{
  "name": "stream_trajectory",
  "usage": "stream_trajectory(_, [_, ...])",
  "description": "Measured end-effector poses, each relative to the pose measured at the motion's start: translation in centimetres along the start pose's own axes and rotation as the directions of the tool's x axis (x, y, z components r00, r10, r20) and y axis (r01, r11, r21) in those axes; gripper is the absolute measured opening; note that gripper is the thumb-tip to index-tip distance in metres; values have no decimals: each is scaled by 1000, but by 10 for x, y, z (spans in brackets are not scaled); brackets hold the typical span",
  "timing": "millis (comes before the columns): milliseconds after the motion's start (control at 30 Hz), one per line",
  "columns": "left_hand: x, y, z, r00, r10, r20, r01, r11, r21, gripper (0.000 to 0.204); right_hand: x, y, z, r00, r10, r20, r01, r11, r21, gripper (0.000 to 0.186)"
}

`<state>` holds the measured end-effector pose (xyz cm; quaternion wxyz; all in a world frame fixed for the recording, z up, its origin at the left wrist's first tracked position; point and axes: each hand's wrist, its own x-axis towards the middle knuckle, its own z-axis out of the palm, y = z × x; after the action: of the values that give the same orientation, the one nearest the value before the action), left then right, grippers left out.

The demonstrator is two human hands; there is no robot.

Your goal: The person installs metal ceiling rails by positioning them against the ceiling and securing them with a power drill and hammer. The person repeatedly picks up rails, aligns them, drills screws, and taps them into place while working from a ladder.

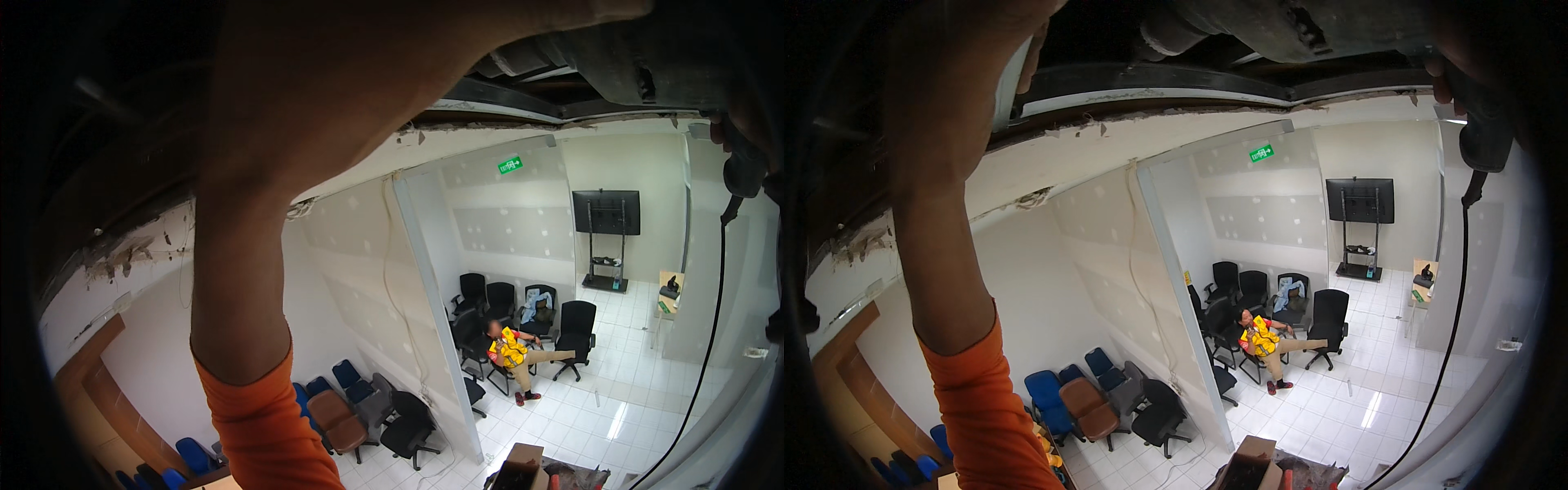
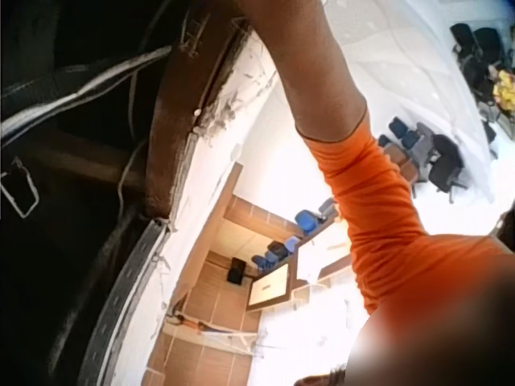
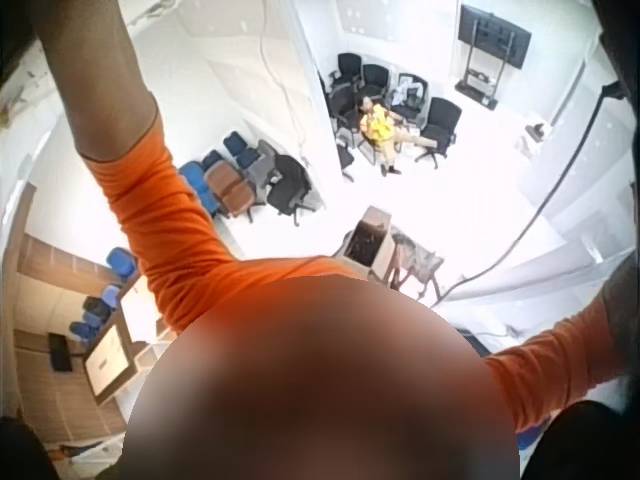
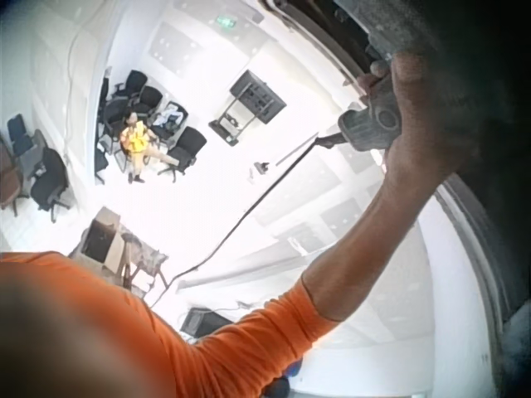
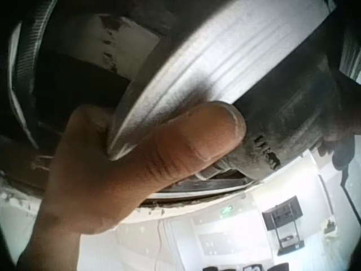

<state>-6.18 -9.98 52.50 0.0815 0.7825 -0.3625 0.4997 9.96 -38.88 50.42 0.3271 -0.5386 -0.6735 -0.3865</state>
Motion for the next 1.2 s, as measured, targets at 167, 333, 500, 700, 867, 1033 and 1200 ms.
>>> stream_trajectory(167, [3,2,4,1000,2,6,-2,1000,-16,40,5,22,-12,985,-156,67,161,985,-68,22])
stream_trajectory(333, [4,2,6,1000,17,3,-17,999,-34,40,-5,38,-9,986,-163,-37,161,985,-54,23])
stream_trajectory(500, [4,1,5,999,44,-2,-44,999,16,41,-1,41,-11,960,-278,-23,275,958,-87,25])
stream_trajectory(700, [4,-2,6,999,51,-7,-51,999,12,41,-13,42,-3,989,-148,-24,150,968,201,33])
stream_trajectory(867, [4,-2,9,998,58,-20,-57,998,21,41,-25,43,7,983,4,-184,16,994,105,37])
stream_trajectory(1033, [7,2,10,997,80,-22,-80,997,-10,41,-60,35,28,799,522,-300,-575,809,-124,63])
stream_trajectory(1200, [-17,2,1,967,190,-167,-145,957,250,46,-108,39,61,718,467,-516,-470,872,134,58])
